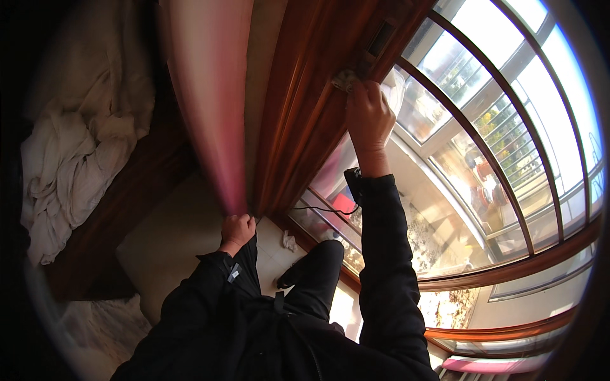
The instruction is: The person wipes the wooden window frame and then the wooden bed frame with a cloth. The person moves along the frame edges, wiping different sections of the bed frame while standing in a bedroom.
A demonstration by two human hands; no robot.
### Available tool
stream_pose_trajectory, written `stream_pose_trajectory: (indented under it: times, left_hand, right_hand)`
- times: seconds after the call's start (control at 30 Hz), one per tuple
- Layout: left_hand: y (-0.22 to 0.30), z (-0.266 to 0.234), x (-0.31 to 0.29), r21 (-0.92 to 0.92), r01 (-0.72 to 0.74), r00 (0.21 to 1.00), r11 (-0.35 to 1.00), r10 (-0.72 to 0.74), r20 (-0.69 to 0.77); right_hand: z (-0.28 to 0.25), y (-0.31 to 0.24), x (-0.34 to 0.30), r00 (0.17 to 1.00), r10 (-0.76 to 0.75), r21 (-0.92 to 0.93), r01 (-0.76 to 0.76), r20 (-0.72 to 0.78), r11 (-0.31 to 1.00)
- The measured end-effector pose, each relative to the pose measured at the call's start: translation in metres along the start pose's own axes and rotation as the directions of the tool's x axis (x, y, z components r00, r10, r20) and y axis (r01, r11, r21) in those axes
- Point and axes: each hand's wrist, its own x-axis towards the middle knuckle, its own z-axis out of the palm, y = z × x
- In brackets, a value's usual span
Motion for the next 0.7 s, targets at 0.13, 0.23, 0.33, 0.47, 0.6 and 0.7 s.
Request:
stream_pose_trajectory:
  times: [0.13, 0.23, 0.33, 0.47, 0.6, 0.7]
  left_hand:
    - [-0.001, -0.003, 0.000, -0.007, -0.035, 0.999, 0.999, 0.035, -0.025]
    - [-0.001, -0.003, 0.000, -0.014, -0.040, 0.999, 0.999, 0.040, -0.034]
    - [0.001, -0.001, 0.000, -0.023, -0.016, 1.000, 1.000, 0.016, -0.004]
    - [0.003, 0.002, 0.000, -0.042, -0.004, 1.000, 0.999, 0.004, 0.006]
    - [0.002, 0.003, 0.001, -0.056, -0.006, 1.000, 0.998, 0.008, 0.028]
    - [0.001, 0.002, 0.002, -0.045, -0.005, 1.000, 0.999, 0.007, 0.026]
  right_hand:
    - [0.007, -0.010, -0.031, 0.964, -0.006, -0.068, 0.025, 0.265, 0.997]
    - [0.000, -0.008, -0.023, 0.969, -0.039, -0.016, 0.044, 0.244, 0.999]
    - [-0.012, -0.002, 0.005, 0.994, 0.043, 0.002, -0.044, 0.105, 0.999]
    - [-0.022, -0.003, 0.030, 0.980, 0.197, 0.219, -0.198, 0.027, 0.955]
    - [-0.004, -0.015, 0.013, 0.955, 0.261, 0.316, -0.293, 0.141, 0.902]
    - [0.017, -0.033, -0.032, 0.943, 0.257, 0.363, -0.320, 0.213, 0.875]
